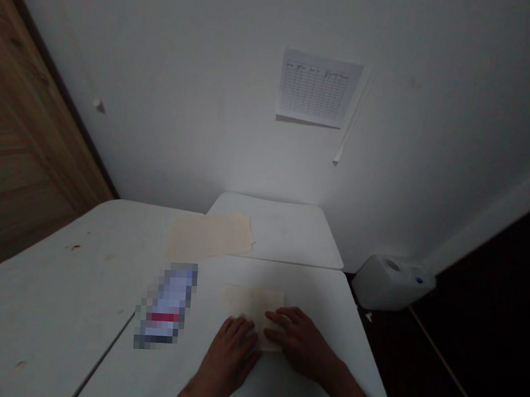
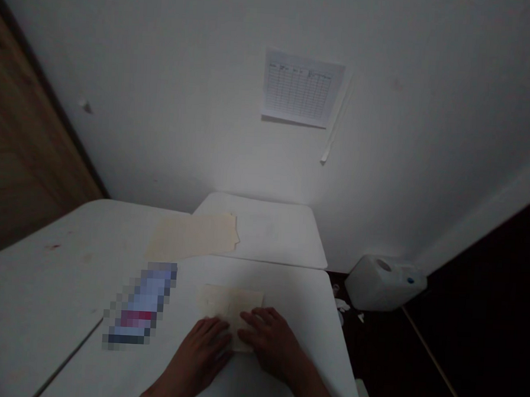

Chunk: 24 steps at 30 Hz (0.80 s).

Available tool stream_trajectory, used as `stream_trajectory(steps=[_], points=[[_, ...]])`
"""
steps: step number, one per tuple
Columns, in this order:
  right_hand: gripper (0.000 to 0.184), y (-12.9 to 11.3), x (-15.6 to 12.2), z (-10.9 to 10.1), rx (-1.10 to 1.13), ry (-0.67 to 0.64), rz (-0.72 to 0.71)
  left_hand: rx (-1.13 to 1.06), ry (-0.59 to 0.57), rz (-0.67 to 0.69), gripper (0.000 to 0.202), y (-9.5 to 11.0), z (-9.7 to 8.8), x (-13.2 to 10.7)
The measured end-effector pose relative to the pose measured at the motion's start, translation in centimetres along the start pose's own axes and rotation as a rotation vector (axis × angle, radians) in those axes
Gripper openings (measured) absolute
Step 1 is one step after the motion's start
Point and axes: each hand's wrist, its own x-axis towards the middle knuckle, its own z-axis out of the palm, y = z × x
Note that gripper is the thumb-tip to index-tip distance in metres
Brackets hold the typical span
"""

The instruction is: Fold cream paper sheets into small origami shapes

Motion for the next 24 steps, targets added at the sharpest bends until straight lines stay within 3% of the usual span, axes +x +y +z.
stream_trajectory(steps=[6, 12, 24], points=[[0.021, 0.8, 0.2, 0.5, 0.0, -0.007, -0.074, -0.076, -0.085, 0.032, 0.02, -0.7, -1.9, 0.4], [0.017, 1.0, -0.1, 0.1, 0.043, 0.001, -0.042, -0.151, 0.011, 0.04, 0.036, -2.5, -1.7, 0.1], [0.021, 1.0, 1.0, -2.0, 0.375, 0.054, 0.06, -0.123, -0.081, 0.01, 0.031, -3.8, -1.8, 0.0]])
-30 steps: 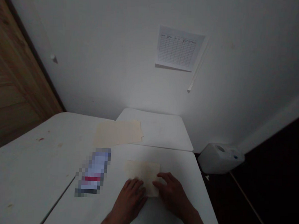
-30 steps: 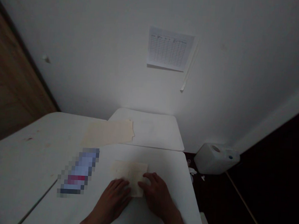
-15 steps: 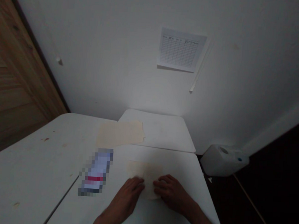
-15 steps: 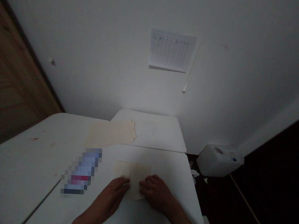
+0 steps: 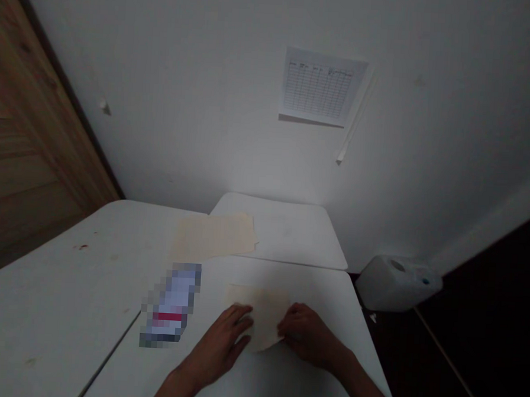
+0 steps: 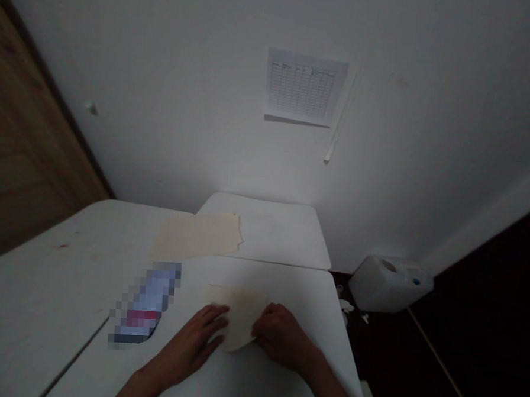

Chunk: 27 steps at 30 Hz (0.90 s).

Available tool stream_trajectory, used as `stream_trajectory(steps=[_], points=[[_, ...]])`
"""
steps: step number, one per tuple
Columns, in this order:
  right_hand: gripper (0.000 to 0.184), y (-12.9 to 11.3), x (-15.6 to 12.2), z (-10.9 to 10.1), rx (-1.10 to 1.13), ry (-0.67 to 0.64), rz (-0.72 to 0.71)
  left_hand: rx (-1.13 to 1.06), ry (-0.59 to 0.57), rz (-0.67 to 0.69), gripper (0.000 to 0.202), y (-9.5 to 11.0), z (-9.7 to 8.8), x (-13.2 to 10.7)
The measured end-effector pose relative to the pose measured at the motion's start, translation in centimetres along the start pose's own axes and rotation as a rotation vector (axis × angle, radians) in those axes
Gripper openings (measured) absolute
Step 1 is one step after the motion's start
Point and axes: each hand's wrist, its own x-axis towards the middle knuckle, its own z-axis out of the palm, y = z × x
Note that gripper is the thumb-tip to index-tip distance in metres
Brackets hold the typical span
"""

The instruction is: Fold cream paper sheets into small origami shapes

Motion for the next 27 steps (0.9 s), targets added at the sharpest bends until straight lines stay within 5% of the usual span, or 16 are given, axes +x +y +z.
stream_trajectory(steps=[9, 20, 27], points=[[0.013, -0.3, 1.6, -0.5, 0.169, 0.142, 0.065, 0.007, -0.011, -0.042, 0.033, 0.6, -0.1, 0.3], [0.017, 0.1, 1.5, -0.7, 0.197, 0.094, 0.071, 0.005, 0.044, -0.117, 0.021, 1.7, 0.7, 1.3], [0.018, 0.4, 1.5, -0.5, 0.118, 0.117, 0.083, 0.034, -0.025, -0.155, 0.03, 1.7, 0.7, 1.4]])
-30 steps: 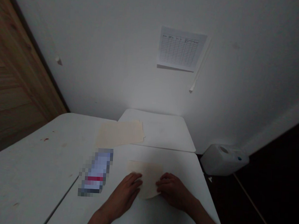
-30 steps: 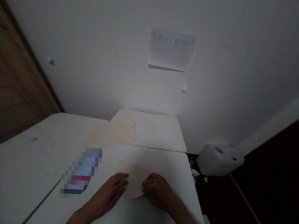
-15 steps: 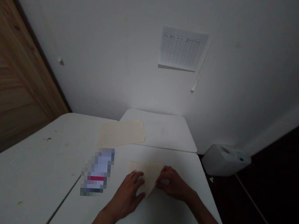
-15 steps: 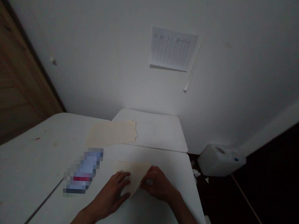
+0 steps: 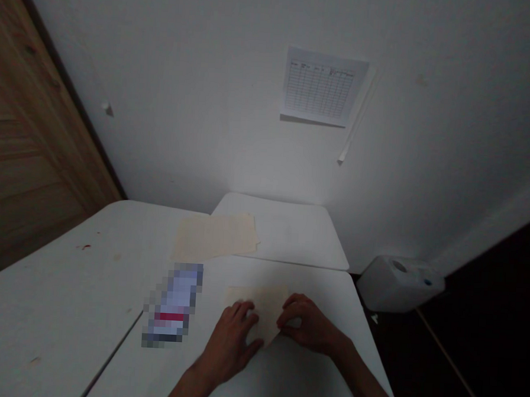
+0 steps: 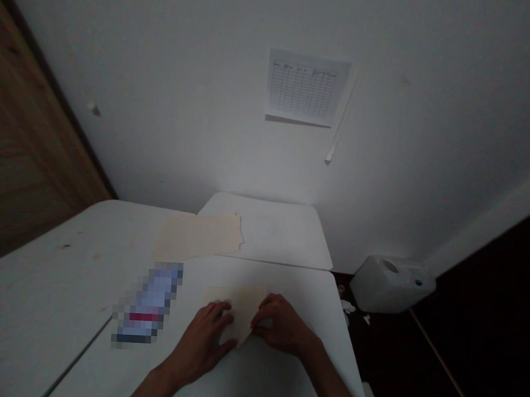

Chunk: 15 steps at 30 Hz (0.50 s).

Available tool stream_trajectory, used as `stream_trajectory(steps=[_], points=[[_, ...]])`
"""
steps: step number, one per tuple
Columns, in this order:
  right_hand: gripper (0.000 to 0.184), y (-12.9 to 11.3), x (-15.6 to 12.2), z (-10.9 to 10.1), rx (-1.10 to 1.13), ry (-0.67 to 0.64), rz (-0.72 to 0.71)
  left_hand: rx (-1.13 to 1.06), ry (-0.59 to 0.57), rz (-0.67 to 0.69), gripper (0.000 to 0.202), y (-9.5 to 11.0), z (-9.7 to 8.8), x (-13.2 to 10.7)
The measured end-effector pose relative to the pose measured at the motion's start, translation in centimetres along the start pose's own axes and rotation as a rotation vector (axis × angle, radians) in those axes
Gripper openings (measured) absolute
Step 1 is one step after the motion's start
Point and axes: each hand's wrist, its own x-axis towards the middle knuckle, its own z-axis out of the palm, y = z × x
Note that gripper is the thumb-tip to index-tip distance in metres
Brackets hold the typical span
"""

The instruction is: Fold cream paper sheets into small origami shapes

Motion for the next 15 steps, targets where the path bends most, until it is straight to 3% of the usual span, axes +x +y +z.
stream_trajectory(steps=[5, 9, 15], points=[[0.017, 0.0, 0.4, 0.5, -0.001, 0.037, -0.009, 0.0, -0.013, -0.004, 0.039, -0.1, 0.1, -0.1], [0.016, -0.1, 0.8, 0.9, 0.021, 0.039, -0.001, -0.008, -0.007, 0.03, 0.025, -0.3, -0.2, -0.3], [0.015, 1.0, 1.4, 2.4, -0.033, 0.099, 0.123, -0.045, 0.013, 0.111, 0.026, -1.2, -0.7, -0.7]])
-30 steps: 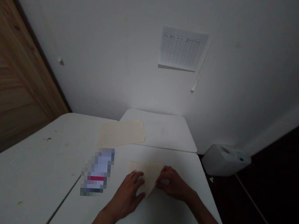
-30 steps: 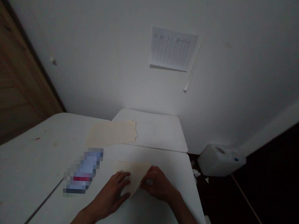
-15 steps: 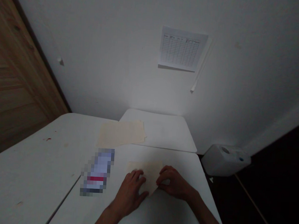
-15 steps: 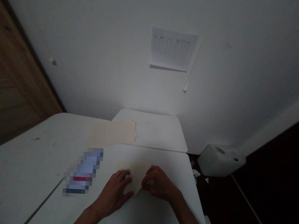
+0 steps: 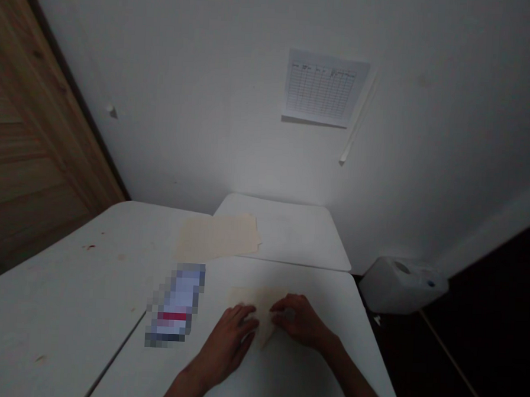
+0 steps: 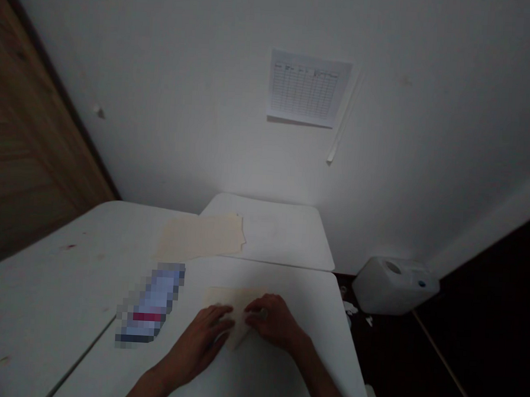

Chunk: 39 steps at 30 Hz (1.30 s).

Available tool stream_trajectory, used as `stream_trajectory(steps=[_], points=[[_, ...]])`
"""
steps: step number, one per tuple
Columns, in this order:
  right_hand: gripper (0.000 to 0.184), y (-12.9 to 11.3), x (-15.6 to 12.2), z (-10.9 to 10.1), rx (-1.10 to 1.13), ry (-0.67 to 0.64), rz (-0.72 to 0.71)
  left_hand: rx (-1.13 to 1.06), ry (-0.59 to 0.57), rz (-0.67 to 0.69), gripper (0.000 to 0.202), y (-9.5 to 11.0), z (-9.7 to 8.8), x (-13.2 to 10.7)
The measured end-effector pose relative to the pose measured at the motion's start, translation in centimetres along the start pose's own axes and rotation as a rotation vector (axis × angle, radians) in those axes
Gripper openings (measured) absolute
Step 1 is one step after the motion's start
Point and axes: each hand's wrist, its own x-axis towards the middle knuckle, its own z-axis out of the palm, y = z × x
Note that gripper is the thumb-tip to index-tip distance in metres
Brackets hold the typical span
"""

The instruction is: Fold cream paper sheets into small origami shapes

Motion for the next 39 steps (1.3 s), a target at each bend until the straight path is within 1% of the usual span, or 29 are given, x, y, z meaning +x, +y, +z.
stream_trajectory(steps=[3, 6, 11, 16, 19, 23, 28, 32, 39], points=[[0.025, 0.7, 0.4, 1.1, -0.002, -0.018, 0.008, 0.021, 0.021, 0.002, 0.027, -0.2, 0.4, -0.2], [0.031, 1.3, 0.9, 2.0, 0.016, 0.002, 0.025, 0.018, 0.033, -0.001, 0.024, -0.2, 0.7, -0.4], [0.031, 1.7, 1.3, 2.9, 0.046, 0.04, 0.029, -0.042, 0.061, 0.004, 0.021, 0.1, 0.5, -0.2], [0.031, 2.1, 1.2, 3.6, 0.012, 0.065, 0.027, -0.088, 0.016, 0.005, 0.017, 0.3, 0.4, 0.2], [0.033, 2.3, 1.1, 3.9, 0.01, 0.079, 0.021, -0.114, -0.015, 0.028, 0.017, 0.5, 0.7, 0.2], [0.034, 2.3, 1.1, 4.1, 0.0, 0.08, 0.018, -0.131, 0.013, 0.022, 0.018, 0.6, 0.9, 0.1], [0.032, 2.2, 1.2, 4.3, -0.017, 0.085, 0.02, -0.154, 0.025, 0.03, 0.018, 0.8, 0.3, 0.0], [0.032, 2.2, 1.1, 4.4, -0.029, 0.091, -0.008, -0.119, 0.053, 0.03, 0.017, 0.8, 0.4, 0.0], [0.033, 2.2, 1.1, 4.6, -0.044, 0.105, -0.015, -0.051, 0.007, 0.013, 0.013, 0.9, 0.5, 0.3]])
